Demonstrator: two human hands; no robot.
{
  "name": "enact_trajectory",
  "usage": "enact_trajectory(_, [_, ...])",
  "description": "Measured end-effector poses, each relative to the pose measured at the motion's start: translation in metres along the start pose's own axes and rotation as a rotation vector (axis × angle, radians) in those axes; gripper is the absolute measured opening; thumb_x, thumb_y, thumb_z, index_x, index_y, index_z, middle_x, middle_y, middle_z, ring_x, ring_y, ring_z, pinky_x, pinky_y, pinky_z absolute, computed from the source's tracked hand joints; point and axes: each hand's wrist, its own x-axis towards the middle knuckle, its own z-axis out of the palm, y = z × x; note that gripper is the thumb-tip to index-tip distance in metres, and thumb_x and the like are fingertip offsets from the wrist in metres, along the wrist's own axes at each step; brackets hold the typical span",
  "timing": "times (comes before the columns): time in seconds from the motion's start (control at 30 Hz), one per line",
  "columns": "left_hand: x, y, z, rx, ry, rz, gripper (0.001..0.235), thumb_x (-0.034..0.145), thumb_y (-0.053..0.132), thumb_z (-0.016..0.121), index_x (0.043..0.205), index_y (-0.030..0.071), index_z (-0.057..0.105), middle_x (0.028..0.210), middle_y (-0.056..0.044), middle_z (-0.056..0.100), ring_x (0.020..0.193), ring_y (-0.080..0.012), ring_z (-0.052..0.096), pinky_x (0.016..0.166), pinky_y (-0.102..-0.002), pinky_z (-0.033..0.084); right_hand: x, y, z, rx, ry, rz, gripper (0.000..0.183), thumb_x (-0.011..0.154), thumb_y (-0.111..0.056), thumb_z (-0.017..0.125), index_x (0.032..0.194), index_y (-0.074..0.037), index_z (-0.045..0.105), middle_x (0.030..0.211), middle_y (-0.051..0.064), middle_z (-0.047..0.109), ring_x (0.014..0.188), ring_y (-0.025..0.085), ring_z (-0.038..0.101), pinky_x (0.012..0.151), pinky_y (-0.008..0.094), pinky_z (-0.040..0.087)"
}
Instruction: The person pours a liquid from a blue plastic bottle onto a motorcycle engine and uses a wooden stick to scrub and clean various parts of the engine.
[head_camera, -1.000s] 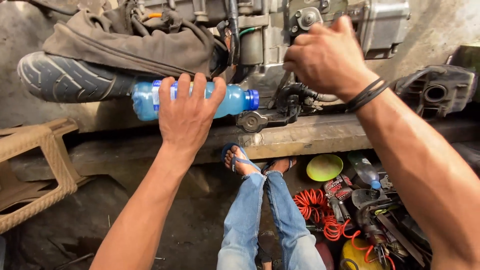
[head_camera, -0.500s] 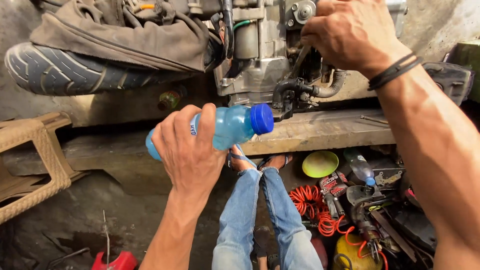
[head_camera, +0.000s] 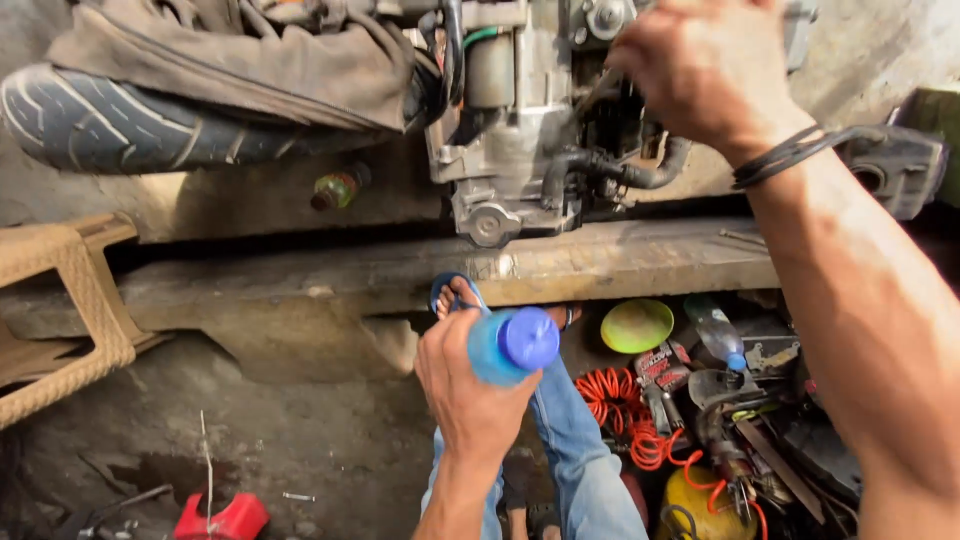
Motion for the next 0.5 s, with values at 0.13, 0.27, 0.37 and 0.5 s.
enact_trajectory(0.13, [0.024,-0.005,-0.008,-0.023,0.019,0.019,0.089,0.06,0.028,0.103,0.13,0.007,0.052,0.12,-0.015,0.062,0.106,-0.0311,0.058,0.085,-0.046,0.05,-0.031,-0.022,0.007,0.066,-0.128,-0.016,0.028,0.112,-0.057,0.06,0.113,-0.036,0.078,0.098,-0.014,0.074,0.101,0.02,0.059,0.086,0.043,0.033])
enact_trajectory(0.27, [0.049,-0.016,-0.019,0.066,0.092,0.092,0.088,0.055,0.019,0.1,0.128,0.004,0.054,0.123,-0.016,0.062,0.111,-0.0355,0.059,0.095,-0.049,0.047,-0.032,-0.029,0.006,0.055,0.119,0.115,0.019,0.116,-0.055,0.074,0.107,-0.039,0.08,0.1,-0.016,0.073,0.101,0.018,0.057,0.089,0.041,0.03])
enact_trajectory(0.37, [0.062,-0.016,-0.021,0.119,0.07,0.082,0.084,0.057,0.018,0.097,0.127,0.004,0.054,0.121,-0.016,0.062,0.108,-0.0365,0.058,0.091,-0.049,0.046,-0.046,-0.029,0.006,0.044,0.08,0.126,0.021,0.116,-0.055,0.07,0.105,-0.04,0.078,0.097,-0.017,0.067,0.103,0.018,0.056,0.085,0.042,0.03])
enact_trajectory(0.5, [0.085,-0.022,-0.023,0.3,0.087,0.101,0.074,0.065,0.022,0.092,0.128,0.009,0.056,0.113,-0.013,0.058,0.1,-0.0386,0.057,0.078,-0.05,0.045,-0.038,-0.058,-0.006,0.135,-0.011,0.06,0.021,0.109,-0.056,0.064,0.108,-0.04,0.078,0.095,-0.016,0.065,0.109,0.023,0.054,0.088,0.047,0.032])
